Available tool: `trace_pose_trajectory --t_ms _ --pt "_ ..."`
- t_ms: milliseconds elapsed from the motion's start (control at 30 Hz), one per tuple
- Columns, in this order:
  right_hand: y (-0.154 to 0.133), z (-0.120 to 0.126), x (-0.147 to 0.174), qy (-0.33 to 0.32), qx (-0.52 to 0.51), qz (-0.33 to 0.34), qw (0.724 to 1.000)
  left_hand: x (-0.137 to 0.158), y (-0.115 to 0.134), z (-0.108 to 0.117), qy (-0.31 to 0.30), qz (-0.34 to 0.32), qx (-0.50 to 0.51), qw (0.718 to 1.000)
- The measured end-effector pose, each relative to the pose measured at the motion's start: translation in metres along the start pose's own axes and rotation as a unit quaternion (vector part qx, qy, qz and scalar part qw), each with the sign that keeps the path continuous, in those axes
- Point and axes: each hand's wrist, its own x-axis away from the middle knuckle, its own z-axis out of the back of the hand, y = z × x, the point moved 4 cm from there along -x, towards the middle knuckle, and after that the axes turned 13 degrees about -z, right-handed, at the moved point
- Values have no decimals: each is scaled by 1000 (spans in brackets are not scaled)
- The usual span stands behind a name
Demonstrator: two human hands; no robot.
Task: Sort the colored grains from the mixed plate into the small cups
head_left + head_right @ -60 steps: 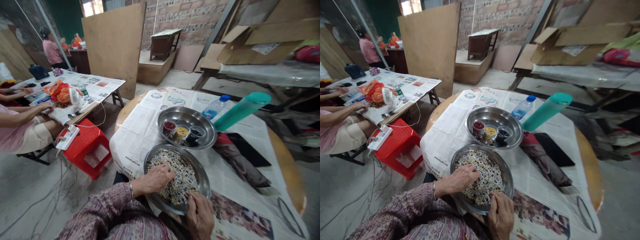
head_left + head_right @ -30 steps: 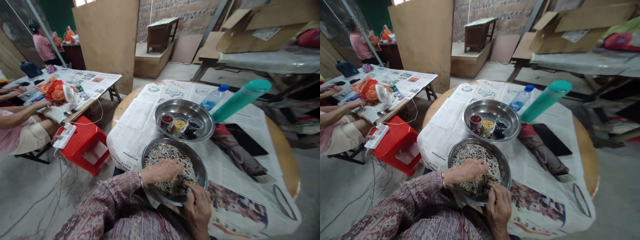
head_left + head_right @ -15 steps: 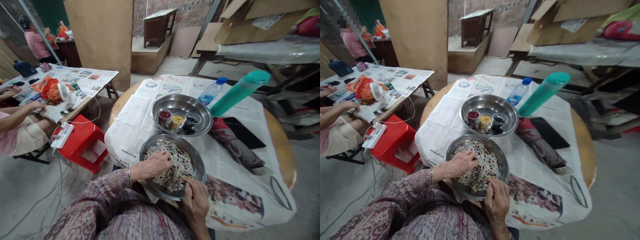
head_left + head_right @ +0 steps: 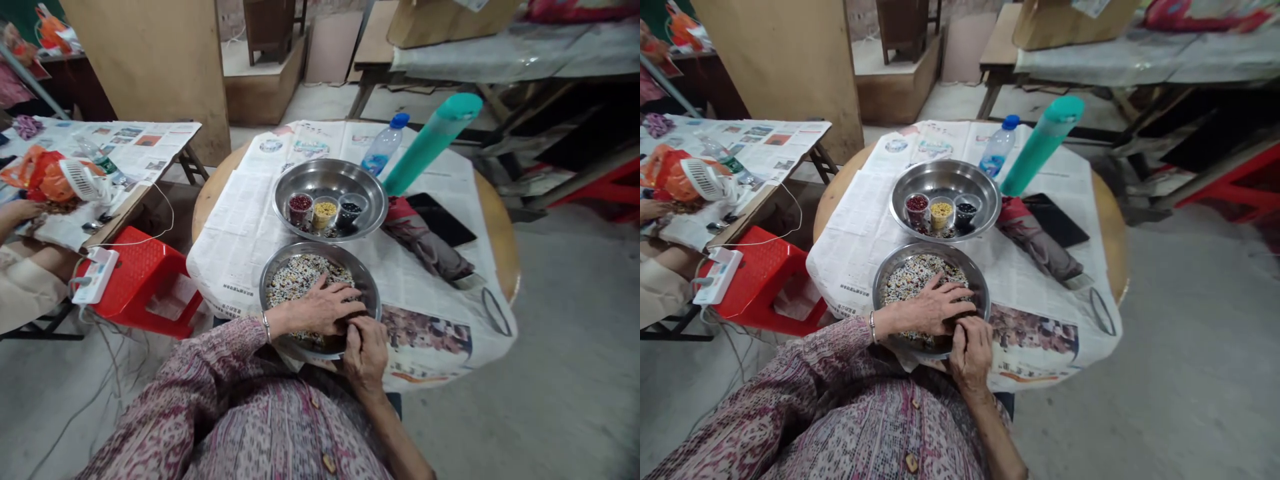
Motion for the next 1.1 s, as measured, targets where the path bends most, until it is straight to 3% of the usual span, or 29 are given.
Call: trace_pose_trajectory --t_ms 200,367,433,500,600,733,900,1100 --pt "0 1 0 7 -4 17 1000 -2 -7 7 -44 29 -29 998" --pt "-3 1 -2 6 -17 39 999 29 -18 34 -51 172 -63 982" --pt "-4 2 -3 8 -19 40 999 32 -21 40 -25 193 -82 977" --pt "-4 2 -3 9 -19 38 999 26 -19 37 0 139 -88 986" --pt "-3 2 -2 9 -13 33 999 5 -12 16 6 -3 -66 998" --pt "-1 1 -1 5 -9 34 999 -17 -20 -1 5 -44 -62 997" --pt "-4 2 -2 5 -16 37 999 -16 -44 12 4 49 -105 993" --pt "-7 3 -4 4 -22 38 999 23 -57 34 -39 210 -105 971"
